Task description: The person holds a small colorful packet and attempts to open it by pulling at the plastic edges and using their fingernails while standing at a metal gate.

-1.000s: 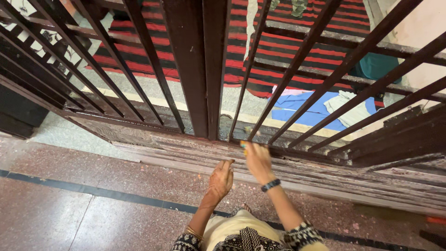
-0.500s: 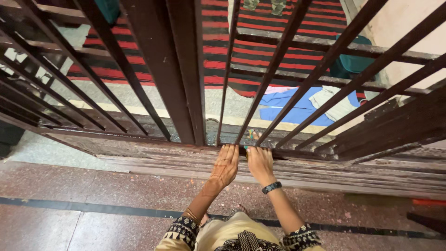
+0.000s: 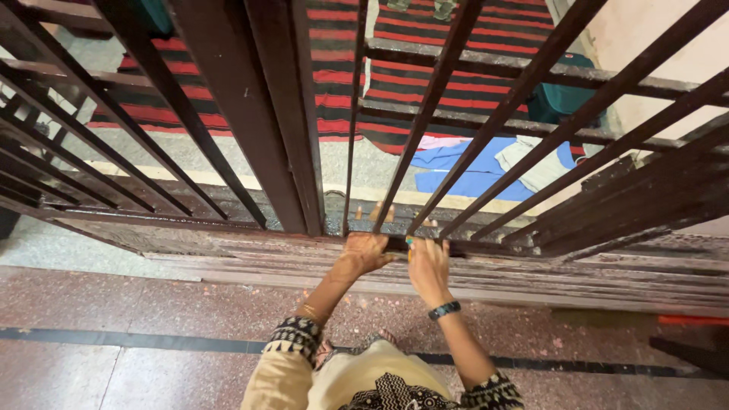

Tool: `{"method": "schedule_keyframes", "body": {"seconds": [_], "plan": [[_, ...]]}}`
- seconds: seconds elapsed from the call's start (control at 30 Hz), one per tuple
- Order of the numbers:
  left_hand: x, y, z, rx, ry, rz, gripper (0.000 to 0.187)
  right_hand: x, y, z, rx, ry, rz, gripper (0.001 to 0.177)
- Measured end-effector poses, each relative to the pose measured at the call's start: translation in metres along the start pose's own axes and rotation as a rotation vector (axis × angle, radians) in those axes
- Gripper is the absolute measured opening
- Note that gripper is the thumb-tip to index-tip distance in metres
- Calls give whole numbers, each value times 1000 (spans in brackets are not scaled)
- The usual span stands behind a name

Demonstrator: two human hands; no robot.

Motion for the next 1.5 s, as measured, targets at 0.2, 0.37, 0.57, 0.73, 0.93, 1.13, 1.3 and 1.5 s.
{"method": "schedule_keyframes", "body": {"seconds": [0.2,0.37,0.57,0.73,0.93,1.13,1.3,1.5], "plan": [[-15,11,28,-676,39,-135,59,5,-2,-33,151,-181,-8,18],[-3,0,1,-310,112,-25,53,-21,13,-9,115,-56,-25,17],[-12,16,35,-579,63,-29,67,-40,28,2,-1,12,-175,20],[-10,7,21,-411,98,6,46,19,-10,-22,37,-168,-50,19],[-6,-1,2,-220,137,36,54,-3,3,0,71,-72,-145,14],[-11,19,22,-769,23,-130,53,-75,44,59,-62,61,-267,17],[-4,-10,-12,-186,78,94,59,-65,32,49,-106,33,-180,13],[-2,-15,-16,28,-22,252,61,-8,2,2,63,-205,-56,8]]}}
Point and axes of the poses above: each hand's wrist, its own y-axis away from the middle knuckle, its own z-axis out of the back of the hand, x = y × z, the point moved 6 cm from there along -y, towards the middle knuckle, and after that the axes turned 15 degrees about z, right-handed, at the moved point
